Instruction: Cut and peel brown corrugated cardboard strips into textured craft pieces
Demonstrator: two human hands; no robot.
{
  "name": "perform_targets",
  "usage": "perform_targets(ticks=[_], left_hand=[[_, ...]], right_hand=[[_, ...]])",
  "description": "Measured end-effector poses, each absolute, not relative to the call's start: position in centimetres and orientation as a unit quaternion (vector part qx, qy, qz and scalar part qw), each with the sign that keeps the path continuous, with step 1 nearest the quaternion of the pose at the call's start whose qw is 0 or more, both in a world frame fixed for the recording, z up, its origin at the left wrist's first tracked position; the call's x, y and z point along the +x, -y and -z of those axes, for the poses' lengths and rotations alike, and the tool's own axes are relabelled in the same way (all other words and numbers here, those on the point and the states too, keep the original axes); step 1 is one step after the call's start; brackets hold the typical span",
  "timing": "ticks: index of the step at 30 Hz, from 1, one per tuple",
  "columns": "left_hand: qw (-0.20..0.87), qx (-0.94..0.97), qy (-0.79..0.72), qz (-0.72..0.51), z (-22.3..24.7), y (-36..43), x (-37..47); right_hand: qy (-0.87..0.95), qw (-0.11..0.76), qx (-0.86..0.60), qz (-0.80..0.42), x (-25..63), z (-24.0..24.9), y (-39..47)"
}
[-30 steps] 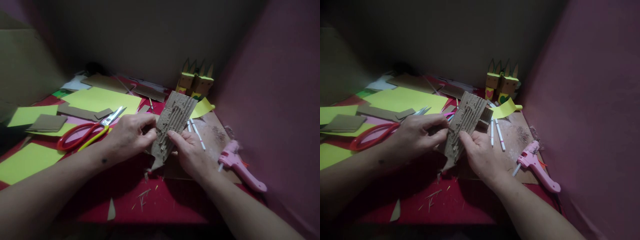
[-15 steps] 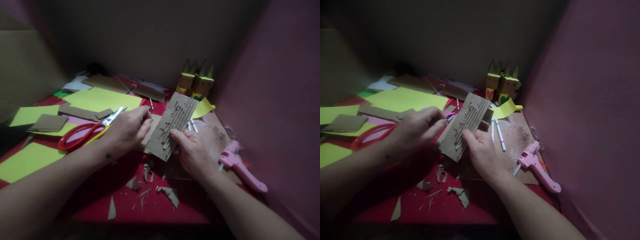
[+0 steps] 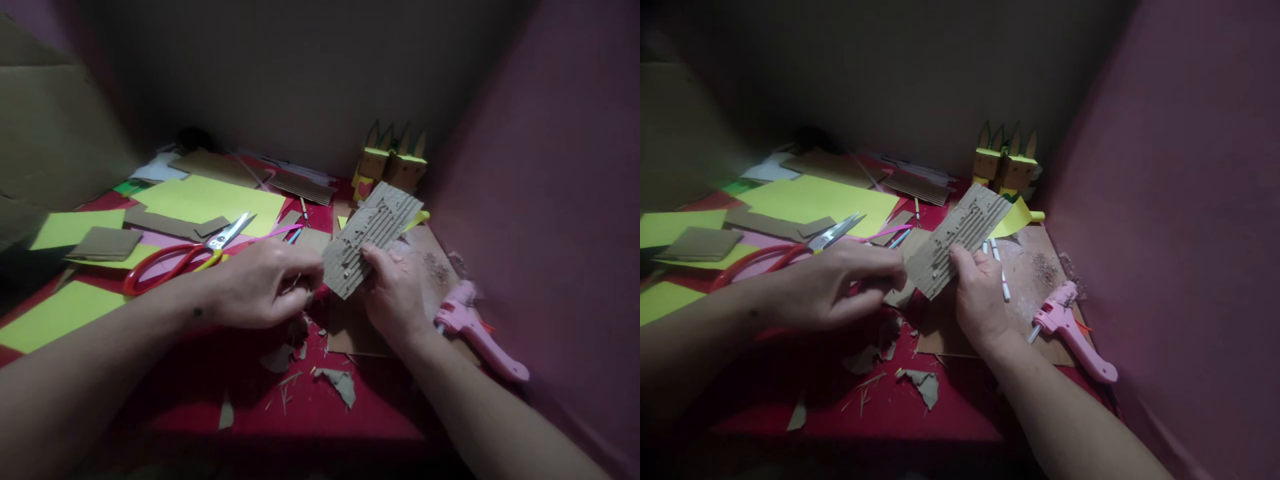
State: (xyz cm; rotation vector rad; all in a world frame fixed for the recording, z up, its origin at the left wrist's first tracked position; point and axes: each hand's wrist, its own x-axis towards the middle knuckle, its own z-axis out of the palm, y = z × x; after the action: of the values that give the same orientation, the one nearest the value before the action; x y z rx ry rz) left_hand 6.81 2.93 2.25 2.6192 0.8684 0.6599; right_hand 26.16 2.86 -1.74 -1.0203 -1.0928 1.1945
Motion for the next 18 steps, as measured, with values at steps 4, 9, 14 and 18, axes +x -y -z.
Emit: perform_targets(ticks=[4,9,14,18], left_hand=[[0.215,0.933,-0.252,-0.140,-2.9,-1.7,7.3],[0.138,0.949,-0.254,-0.129,-0.4,2.3,8.7],[-0.037,0.935,-0.289,-0.204,3.6,4.6,9.6],[-0.037,0.937,-0.297,-0.179,4.1,5.4,7.5]], right_hand=[[0.473,0.588,-0.456,-0.472,26.4,0.8,-3.1],[0.468,0.594,-0.471,-0.454,26.5,0.0,-3.0],[0.471,0.584,-0.464,-0.471,26.4,0.4,-2.9],[0.464,0.595,-0.433,-0.494,26.5,1.3,-3.2]])
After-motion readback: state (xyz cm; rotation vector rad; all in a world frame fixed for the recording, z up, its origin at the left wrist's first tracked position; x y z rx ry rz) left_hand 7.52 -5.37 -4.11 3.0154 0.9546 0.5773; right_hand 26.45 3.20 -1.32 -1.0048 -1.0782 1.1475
